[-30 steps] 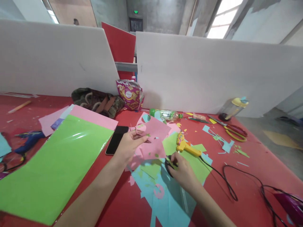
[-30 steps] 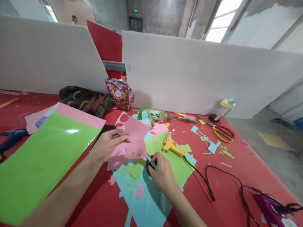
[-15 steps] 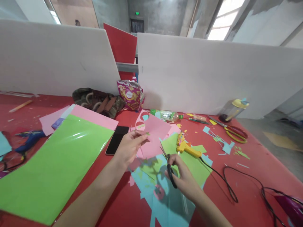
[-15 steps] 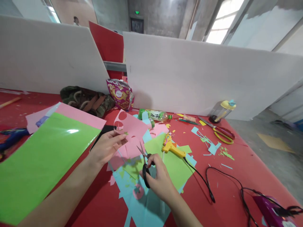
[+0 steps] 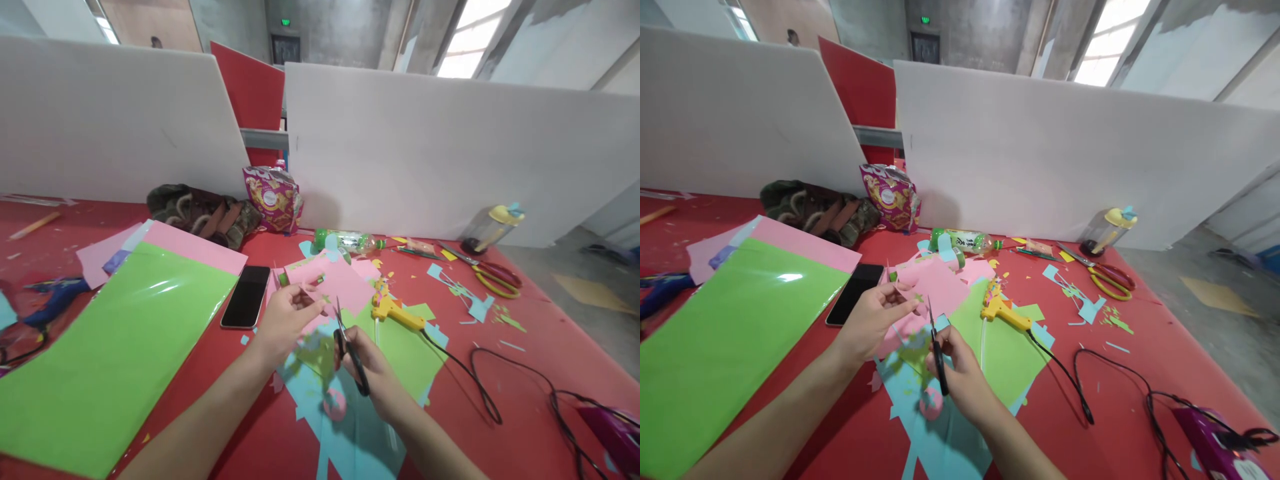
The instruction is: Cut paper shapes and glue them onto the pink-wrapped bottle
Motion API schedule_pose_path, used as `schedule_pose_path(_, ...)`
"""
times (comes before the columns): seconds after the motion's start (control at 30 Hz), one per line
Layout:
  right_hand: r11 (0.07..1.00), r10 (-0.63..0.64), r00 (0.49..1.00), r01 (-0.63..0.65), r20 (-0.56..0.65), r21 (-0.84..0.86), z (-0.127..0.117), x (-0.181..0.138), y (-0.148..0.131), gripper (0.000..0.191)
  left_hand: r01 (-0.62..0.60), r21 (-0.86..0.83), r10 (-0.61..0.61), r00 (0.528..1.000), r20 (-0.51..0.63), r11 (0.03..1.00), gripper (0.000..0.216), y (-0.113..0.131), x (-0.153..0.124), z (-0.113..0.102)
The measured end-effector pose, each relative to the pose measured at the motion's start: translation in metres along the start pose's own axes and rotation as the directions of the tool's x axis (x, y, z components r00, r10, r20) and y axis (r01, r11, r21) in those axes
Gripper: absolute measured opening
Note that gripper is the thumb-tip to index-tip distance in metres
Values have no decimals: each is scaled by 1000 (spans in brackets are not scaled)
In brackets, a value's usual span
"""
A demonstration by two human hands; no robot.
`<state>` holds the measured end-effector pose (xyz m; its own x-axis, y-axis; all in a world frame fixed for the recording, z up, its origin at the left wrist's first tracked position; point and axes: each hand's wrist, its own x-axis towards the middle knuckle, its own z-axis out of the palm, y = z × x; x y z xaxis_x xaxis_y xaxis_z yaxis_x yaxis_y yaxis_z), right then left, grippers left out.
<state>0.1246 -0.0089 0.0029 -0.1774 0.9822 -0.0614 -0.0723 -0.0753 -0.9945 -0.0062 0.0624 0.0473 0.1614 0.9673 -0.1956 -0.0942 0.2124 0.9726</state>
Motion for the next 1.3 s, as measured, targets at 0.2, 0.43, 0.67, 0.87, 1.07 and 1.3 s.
schedule_pose_path(0.2,999,32,999,-31,-23,12,3,0,-2,45,-13,88,10,999,33,996,14,-3,0,-1)
schedule_pose_path(0.43,994,37,996,-29,-77,104,6,1,2,45,26,61,-26,1000,-3,998,20,-2,0,2)
schedule_pose_path(0.67,978,100,982,-68,-158,195,10,2,6,41,51,94,-53,998,14,994,21,-1,2,0)
schedule_pose_path(0.87,976,95,974,-50,-208,211,12,3,13,41,68,108,-73,997,35,992,18,3,3,-1)
schedule_pose_path(1.07,966,114,972,-60,-207,253,10,4,20,41,97,161,-110,991,72,982,24,5,8,-8)
schedule_pose_path(1.3,960,89,995,-71,-55,271,4,5,24,45,122,198,-163,965,206,973,26,2,13,-17)
